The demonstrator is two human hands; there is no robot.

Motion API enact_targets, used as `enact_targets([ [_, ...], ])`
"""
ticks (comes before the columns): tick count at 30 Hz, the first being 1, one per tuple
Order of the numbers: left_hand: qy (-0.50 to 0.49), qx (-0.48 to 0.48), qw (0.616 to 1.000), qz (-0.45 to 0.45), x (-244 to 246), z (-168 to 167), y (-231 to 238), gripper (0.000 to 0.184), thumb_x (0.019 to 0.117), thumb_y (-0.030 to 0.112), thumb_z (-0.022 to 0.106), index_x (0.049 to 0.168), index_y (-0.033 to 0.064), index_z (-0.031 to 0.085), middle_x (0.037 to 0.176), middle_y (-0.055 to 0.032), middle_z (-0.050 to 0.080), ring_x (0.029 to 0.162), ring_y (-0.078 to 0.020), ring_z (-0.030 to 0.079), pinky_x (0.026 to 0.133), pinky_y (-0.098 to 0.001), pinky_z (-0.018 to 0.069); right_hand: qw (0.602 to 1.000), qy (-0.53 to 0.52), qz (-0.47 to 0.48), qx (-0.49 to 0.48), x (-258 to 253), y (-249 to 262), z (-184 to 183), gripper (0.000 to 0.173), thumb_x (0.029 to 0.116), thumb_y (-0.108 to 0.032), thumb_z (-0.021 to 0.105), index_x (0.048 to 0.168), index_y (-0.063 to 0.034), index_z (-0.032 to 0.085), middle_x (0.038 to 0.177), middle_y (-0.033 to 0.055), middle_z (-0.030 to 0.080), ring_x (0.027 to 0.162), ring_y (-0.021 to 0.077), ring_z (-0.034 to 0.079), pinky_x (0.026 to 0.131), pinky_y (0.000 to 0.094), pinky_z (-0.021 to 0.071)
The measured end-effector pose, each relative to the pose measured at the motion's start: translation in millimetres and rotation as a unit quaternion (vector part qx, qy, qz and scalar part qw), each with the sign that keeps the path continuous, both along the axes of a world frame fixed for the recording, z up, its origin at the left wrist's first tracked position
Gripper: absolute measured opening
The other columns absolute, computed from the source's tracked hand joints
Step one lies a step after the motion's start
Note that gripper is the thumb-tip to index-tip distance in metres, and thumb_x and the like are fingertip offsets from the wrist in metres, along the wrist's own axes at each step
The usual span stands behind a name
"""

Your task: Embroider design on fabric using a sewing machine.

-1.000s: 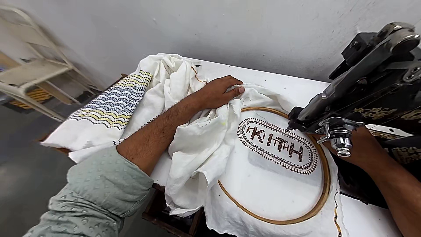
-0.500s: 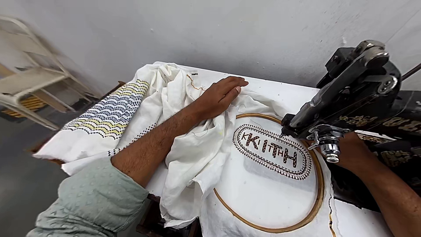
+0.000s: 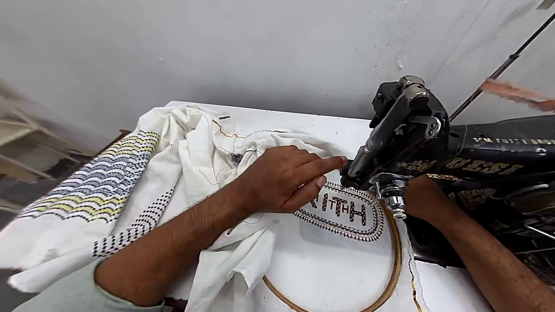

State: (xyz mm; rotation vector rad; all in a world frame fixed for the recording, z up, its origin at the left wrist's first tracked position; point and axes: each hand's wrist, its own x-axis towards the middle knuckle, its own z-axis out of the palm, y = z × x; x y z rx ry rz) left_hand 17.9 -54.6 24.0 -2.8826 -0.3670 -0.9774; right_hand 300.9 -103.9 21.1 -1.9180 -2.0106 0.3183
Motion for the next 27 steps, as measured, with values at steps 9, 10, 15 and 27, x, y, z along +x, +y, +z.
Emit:
enact_targets([
  [9, -0.045, -0.018, 0.998, -0.037, -0.8, -0.3, 2.9, 0.047, 0.1061, 0.019, 0.032, 0.130, -0.0019, 0.067, 0.107, -0.0115, 0.077, 0.090, -0.0164, 0.072, 0.078, -0.0324, 0.0553, 1.000, -0.012, -0.007, -0.008, -0.6, 0.0, 1.9, 0.015, 0.0932, 0.001, 0.070, 0.082, 0.0096, 0.066, 0.074, 0.0214, 0.061, 0.071, 0.0315, 0.059, 0.067, 0.0496, 0.0457],
  [10, -0.058, -0.033, 0.997, -0.047, -0.9, -0.6, 3.2, 0.048, 0.1062, 0.019, 0.032, 0.129, -0.0029, 0.067, 0.107, -0.0120, 0.077, 0.092, -0.0156, 0.072, 0.081, -0.0318, 0.0564, 1.000, -0.008, -0.007, -0.008, -0.7, -0.1, 2.3, 0.014, 0.0932, 0.001, 0.070, 0.082, 0.0095, 0.066, 0.074, 0.0209, 0.061, 0.070, 0.0306, 0.058, 0.067, 0.0488, 0.0456],
  [15, -0.133, -0.178, 0.969, -0.111, -1.6, -1.0, 0.8, 0.057, 0.1126, 0.028, 0.026, 0.121, -0.0091, 0.068, 0.108, -0.0152, 0.074, 0.100, -0.0149, 0.072, 0.094, -0.0329, 0.0592, 1.000, 0.008, 0.013, 0.024, 2.8, 2.0, -2.5, 0.013, 0.0900, 0.002, 0.073, 0.080, 0.0060, 0.067, 0.069, 0.0170, 0.061, 0.066, 0.0282, 0.058, 0.063, 0.0480, 0.0459],
  [27, -0.216, -0.283, 0.929, -0.099, -3.3, -3.4, -1.1, 0.066, 0.1140, 0.033, 0.021, 0.102, -0.0087, 0.071, 0.098, -0.0110, 0.076, 0.092, -0.0134, 0.073, 0.090, -0.0315, 0.0604, 1.000, 0.005, 0.005, 0.005, 4.8, 4.2, -4.9, 0.012, 0.0913, 0.000, 0.072, 0.082, 0.0056, 0.067, 0.072, 0.0183, 0.062, 0.070, 0.0311, 0.060, 0.065, 0.0507, 0.0468],
])
